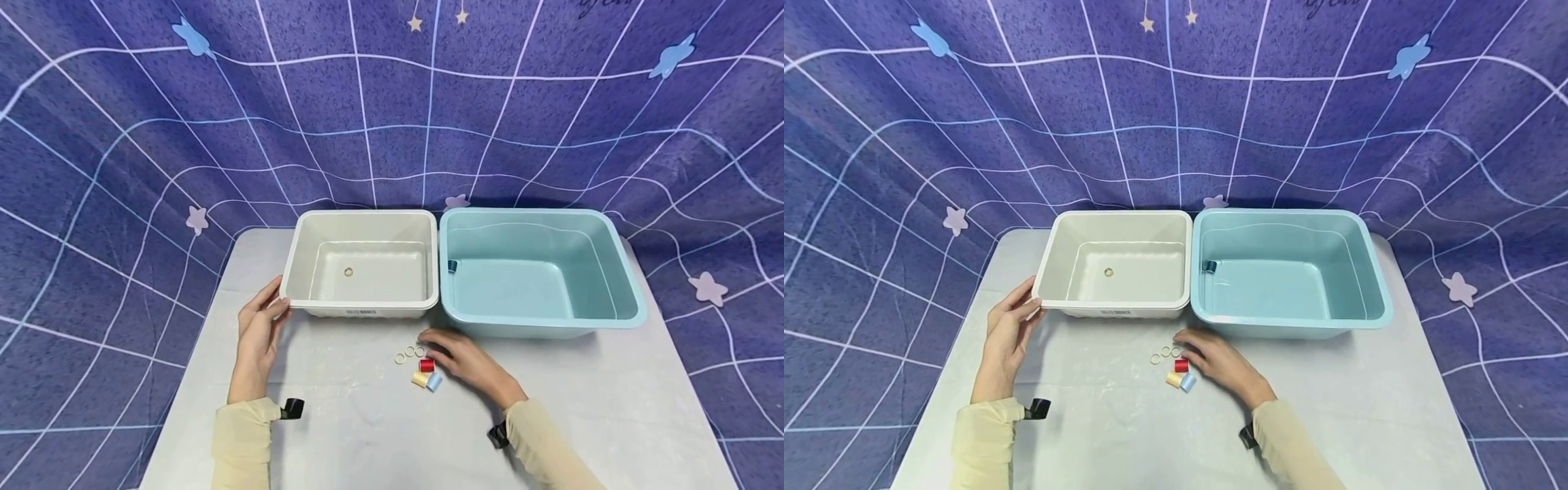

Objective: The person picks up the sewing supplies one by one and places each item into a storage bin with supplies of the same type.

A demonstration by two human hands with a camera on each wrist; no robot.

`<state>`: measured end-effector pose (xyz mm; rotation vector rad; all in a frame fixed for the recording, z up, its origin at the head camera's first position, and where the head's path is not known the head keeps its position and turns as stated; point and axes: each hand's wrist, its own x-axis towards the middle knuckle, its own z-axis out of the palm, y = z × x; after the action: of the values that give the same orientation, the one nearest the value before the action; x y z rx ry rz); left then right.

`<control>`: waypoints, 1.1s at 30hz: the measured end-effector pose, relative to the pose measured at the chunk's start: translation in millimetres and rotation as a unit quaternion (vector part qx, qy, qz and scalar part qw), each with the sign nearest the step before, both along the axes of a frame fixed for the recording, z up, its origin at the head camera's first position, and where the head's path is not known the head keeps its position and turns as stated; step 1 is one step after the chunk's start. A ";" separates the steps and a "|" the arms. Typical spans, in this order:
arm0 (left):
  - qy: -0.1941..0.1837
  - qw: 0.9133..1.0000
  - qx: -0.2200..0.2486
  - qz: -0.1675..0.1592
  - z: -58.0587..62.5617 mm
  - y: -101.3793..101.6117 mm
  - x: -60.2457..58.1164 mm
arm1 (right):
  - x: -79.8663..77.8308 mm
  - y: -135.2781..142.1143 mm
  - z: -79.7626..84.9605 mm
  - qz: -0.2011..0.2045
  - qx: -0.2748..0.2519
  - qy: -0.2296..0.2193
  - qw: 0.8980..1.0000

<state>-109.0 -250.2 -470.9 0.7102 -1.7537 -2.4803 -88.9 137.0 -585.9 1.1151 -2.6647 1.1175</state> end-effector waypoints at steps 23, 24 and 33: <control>0.001 1.000 -0.010 0.007 -2.4 1.0 0.9 | -5.6 -5.0 -10.0 0.035 0.006 -0.007 0.999; 0.002 1.000 -0.010 0.006 -2.5 0.8 0.9 | -5.4 -5.5 -10.1 0.035 0.005 -0.006 0.999; 0.001 1.000 -0.010 0.003 -1.7 0.7 0.8 | -6.0 -8.7 -11.0 0.030 -0.008 0.006 1.000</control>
<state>-108.2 -249.6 -472.5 0.7093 -1.7692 -2.4552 -95.0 128.3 -596.9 1.2026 -2.6251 1.1363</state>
